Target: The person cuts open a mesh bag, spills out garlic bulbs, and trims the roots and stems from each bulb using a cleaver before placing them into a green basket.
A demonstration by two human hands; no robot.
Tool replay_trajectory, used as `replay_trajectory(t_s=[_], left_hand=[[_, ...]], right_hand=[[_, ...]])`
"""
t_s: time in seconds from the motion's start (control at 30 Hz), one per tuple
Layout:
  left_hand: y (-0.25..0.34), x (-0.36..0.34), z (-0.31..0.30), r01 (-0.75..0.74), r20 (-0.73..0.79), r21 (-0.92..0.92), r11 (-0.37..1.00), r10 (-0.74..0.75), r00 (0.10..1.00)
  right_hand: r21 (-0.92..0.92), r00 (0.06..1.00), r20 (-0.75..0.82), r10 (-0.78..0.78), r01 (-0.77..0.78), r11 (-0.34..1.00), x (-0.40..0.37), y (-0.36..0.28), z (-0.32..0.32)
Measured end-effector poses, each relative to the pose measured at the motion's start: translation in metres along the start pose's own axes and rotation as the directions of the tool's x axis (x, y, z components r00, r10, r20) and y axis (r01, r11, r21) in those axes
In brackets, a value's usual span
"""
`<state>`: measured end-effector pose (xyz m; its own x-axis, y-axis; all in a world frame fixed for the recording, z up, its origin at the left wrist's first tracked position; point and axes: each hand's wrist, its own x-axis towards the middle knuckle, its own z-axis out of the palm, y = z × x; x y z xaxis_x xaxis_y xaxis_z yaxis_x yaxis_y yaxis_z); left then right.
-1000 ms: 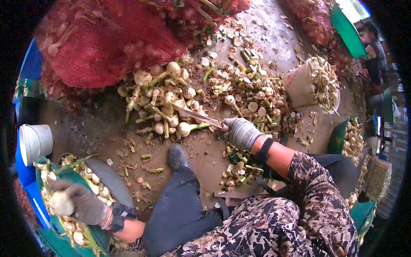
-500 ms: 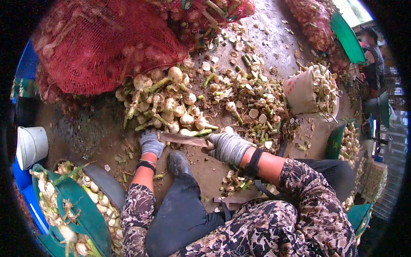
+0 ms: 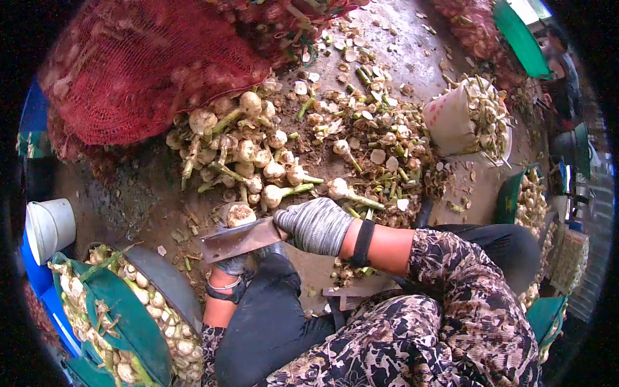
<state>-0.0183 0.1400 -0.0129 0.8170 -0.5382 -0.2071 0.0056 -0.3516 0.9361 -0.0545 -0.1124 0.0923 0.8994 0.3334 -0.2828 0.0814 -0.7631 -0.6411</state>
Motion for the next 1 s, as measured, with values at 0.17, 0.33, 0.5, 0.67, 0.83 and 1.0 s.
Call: replay_trajectory(t_s=[0.17,0.33,0.5,0.67,0.83,1.0], left_hand=[[0.002,0.001,0.008,-0.203,0.042,0.193,0.960,0.199,0.979],[0.037,0.006,0.022,-0.203,-0.003,0.092,0.975,0.204,0.979],[0.089,0.018,0.005,-0.256,-0.204,0.080,0.963,0.267,0.942],[0.015,0.008,0.005,-0.176,0.007,0.335,0.926,0.184,0.983],[-0.059,-0.009,-0.007,-0.237,0.303,0.294,0.926,0.145,0.942],[0.019,-0.009,0.002,-0.195,0.089,0.362,0.912,0.174,0.981]], right_hand=[[-0.102,0.999,-0.032,0.014,-0.017,0.995,-0.007,0.010,0.004],[-0.111,0.996,0.016,0.083,-0.081,0.990,-0.011,0.029,0.013],[-0.010,0.837,-0.256,0.483,-0.502,0.865,-0.028,0.094,0.005],[-0.037,0.980,-0.198,-0.021,0.014,0.999,-0.017,0.007,-0.024],[-0.081,0.999,0.001,-0.045,0.045,0.996,-0.007,-0.018,-0.029],[-0.068,0.999,0.031,-0.027,0.029,0.997,-0.003,-0.010,-0.015]])
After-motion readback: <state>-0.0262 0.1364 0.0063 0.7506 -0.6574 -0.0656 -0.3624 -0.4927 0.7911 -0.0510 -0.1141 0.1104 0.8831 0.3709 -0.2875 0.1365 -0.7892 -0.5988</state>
